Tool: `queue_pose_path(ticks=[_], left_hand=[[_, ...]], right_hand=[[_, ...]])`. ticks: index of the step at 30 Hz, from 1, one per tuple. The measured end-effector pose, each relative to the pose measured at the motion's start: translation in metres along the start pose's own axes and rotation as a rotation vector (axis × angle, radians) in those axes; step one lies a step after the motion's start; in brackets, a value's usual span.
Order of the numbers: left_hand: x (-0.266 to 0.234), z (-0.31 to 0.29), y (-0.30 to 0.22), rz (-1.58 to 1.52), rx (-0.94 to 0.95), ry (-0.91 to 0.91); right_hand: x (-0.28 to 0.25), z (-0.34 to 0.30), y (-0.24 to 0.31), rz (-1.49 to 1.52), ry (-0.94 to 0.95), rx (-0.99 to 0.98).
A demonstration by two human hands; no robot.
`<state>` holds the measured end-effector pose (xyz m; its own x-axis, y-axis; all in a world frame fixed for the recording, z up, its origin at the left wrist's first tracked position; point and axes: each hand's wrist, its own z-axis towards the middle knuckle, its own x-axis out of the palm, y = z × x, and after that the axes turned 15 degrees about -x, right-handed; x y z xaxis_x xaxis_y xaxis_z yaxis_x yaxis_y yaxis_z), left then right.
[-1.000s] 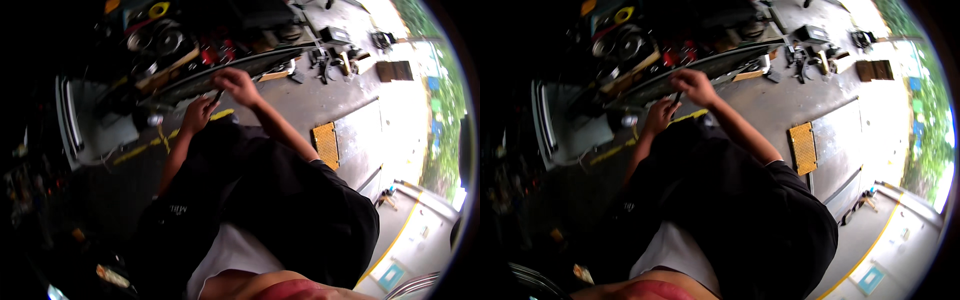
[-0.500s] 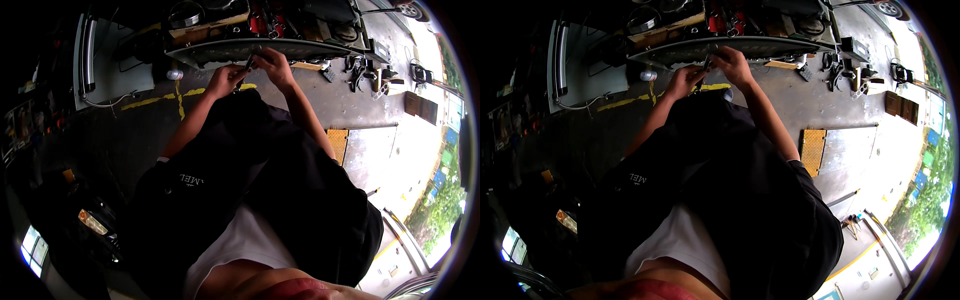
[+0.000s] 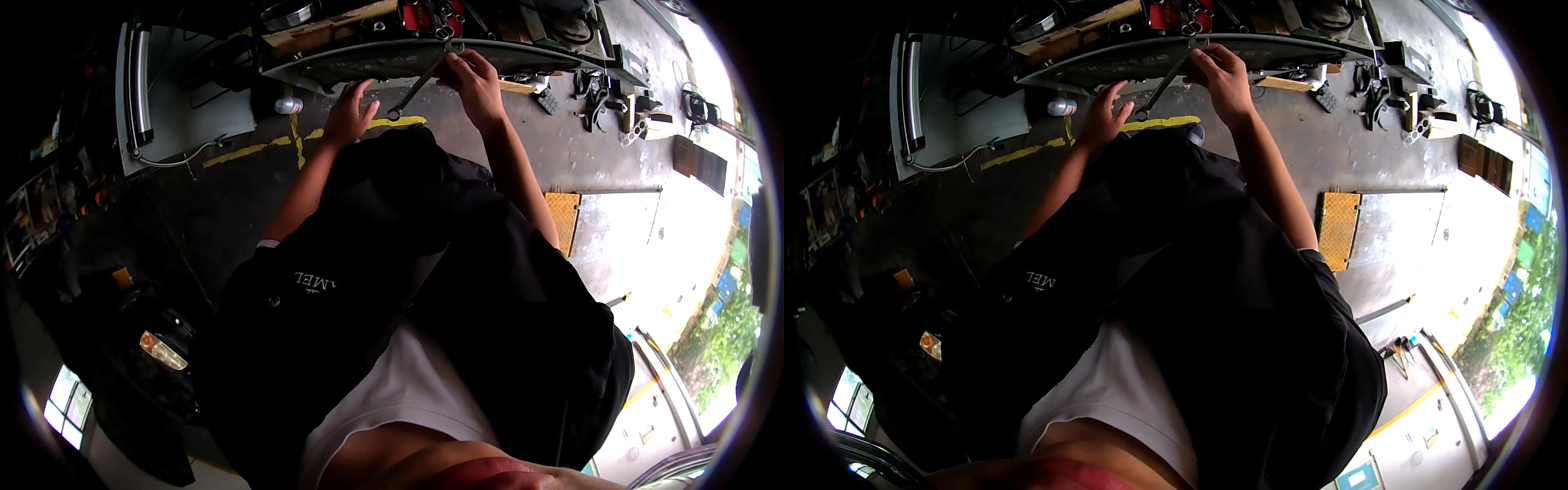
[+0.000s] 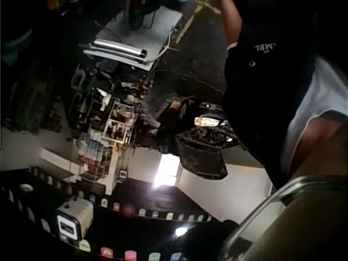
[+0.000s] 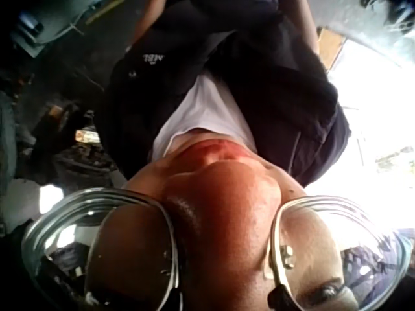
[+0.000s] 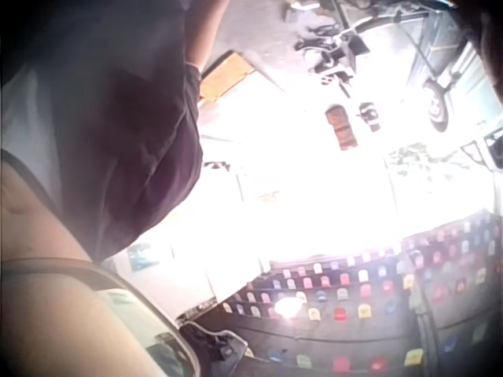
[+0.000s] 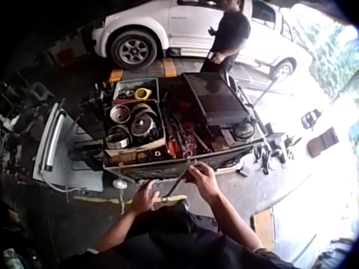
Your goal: The person repeatedly picks up wrenches from a tool cart, inspects them, and places them into a drawer. The person handles multiple wrenches one at a time, opening and closing the drawer repeatedly.
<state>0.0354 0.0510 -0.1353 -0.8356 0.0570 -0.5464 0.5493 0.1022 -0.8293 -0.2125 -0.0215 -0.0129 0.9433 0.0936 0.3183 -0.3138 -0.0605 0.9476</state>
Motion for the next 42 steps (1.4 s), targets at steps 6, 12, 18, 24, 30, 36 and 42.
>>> queue_pose_path(ticks=[6,12,18,24,30,36,42], left_hand=[[0.021,0.000,0.024,0.257,-0.018,-0.051],[0.033,0.001,0.033,0.405,-0.070,-0.106],[0.043,0.000,0.034,0.426,-0.125,-0.112],[0.058,-0.009,0.016,0.494,-0.166,-0.189],[0.087,-0.041,-0.012,0.511,-0.206,-0.402],[0.097,-0.068,-0.039,0.546,-0.224,-0.578],[0.094,-0.091,-0.050,0.569,-0.283,-0.567]], right_hand=[[-0.017,-0.001,0.001,0.053,-0.023,0.036],[-0.034,-0.004,0.008,-0.017,-0.035,-0.013],[-0.057,-0.010,0.004,-0.086,-0.008,-0.012],[-0.076,-0.010,0.000,-0.115,0.018,-0.024],[-0.086,-0.007,-0.010,-0.251,0.102,-0.134],[-0.078,-0.012,-0.017,-0.478,0.194,-0.314],[-0.069,-0.031,-0.010,-0.602,0.233,-0.386]])
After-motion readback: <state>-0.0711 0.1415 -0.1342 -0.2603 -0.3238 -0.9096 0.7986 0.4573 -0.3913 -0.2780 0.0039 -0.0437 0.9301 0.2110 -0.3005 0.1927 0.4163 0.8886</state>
